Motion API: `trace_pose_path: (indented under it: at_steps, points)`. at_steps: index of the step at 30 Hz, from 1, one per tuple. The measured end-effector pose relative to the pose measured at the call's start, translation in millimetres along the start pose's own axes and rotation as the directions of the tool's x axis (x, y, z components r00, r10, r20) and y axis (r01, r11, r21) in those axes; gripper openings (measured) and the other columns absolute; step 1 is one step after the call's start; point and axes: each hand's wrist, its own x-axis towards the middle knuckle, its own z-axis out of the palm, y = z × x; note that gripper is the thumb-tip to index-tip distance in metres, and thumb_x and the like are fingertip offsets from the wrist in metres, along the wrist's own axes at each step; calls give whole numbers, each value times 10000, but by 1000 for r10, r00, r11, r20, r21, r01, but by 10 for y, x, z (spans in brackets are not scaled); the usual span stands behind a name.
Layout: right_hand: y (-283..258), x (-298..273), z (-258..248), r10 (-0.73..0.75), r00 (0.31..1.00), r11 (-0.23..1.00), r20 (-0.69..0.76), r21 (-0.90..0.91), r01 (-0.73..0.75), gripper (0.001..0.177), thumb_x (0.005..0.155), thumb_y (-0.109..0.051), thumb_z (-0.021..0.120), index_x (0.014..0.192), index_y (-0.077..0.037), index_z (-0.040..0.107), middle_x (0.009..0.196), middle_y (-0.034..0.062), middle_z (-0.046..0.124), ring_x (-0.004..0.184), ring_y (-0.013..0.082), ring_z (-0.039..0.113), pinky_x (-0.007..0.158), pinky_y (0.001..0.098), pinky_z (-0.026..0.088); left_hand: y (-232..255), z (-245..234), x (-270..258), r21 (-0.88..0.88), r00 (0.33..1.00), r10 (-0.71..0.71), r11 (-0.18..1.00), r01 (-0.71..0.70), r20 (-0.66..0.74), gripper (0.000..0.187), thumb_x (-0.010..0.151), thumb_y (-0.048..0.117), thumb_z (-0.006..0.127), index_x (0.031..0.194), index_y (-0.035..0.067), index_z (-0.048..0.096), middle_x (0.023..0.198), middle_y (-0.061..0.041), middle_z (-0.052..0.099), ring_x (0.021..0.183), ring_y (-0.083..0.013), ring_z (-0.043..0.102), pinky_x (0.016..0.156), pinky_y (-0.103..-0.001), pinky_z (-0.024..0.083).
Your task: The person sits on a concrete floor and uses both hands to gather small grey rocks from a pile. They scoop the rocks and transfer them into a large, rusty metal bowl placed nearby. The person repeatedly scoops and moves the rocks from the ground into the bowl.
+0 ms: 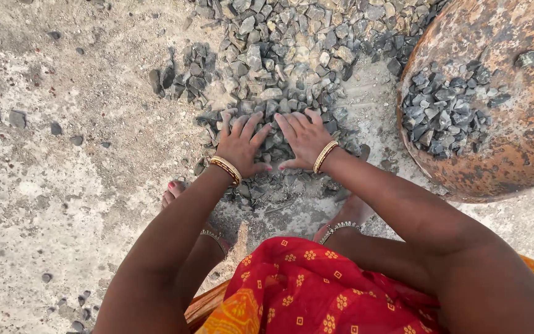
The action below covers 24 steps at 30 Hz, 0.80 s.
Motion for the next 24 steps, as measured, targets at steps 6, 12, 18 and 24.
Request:
trace_pose_path:
  at_steps: [6, 12, 18, 24]
  points:
    - [-51, -306, 860, -227, 900, 971, -372, -159, 179, 1211, 767, -790, 700, 1580, 7, 289, 1619, 167, 380, 1544, 313, 277, 1252, 553, 145, 72, 849, -282, 16, 961, 276, 961, -276, 19, 1069, 716, 742, 711, 1593, 295, 294, 1690, -42, 180, 1535, -361, 181, 1172, -733, 93]
    - [95, 54, 459, -137, 949, 986, -284, -134, 102, 1204, 697, -789, 712, 1580, -67, 328, 1672, 102, 292, 1542, 307, 194, 1165, 704, 122, 46, 496, -4, -12, 987, 159, 987, -159, -19, 961, 752, 803, 642, 1557, 403, 300, 1687, 50, 182, 1537, -474, 18, 1121, -826, 8]
    - [227, 566, -170, 73, 985, 997, -158, -28, -78, 1172, 630, -708, 810, 1597, -241, 339, 1701, 16, 206, 1561, 301, 128, 1125, 699, 210, -233, -64, 539, 31, 994, 56, 998, -54, -98, 905, 736, 839, 645, 1527, 545, 319, 1730, -62, 122, 1517, -550, 6, 1120, -831, 27]
    - [402, 995, -851, 218, 976, 976, 1, 32, -217, 1331, 567, -620, 909, 1640, -366, 163, 1744, 29, 22, 1583, 376, 70, 1099, 659, 287, -650, -839, 1187, -86, 953, -300, 949, 302, 41, 1312, 554, 761, 840, 1602, 465, 107, 1739, -10, -53, 1523, -532, -84, 1140, -810, 62]
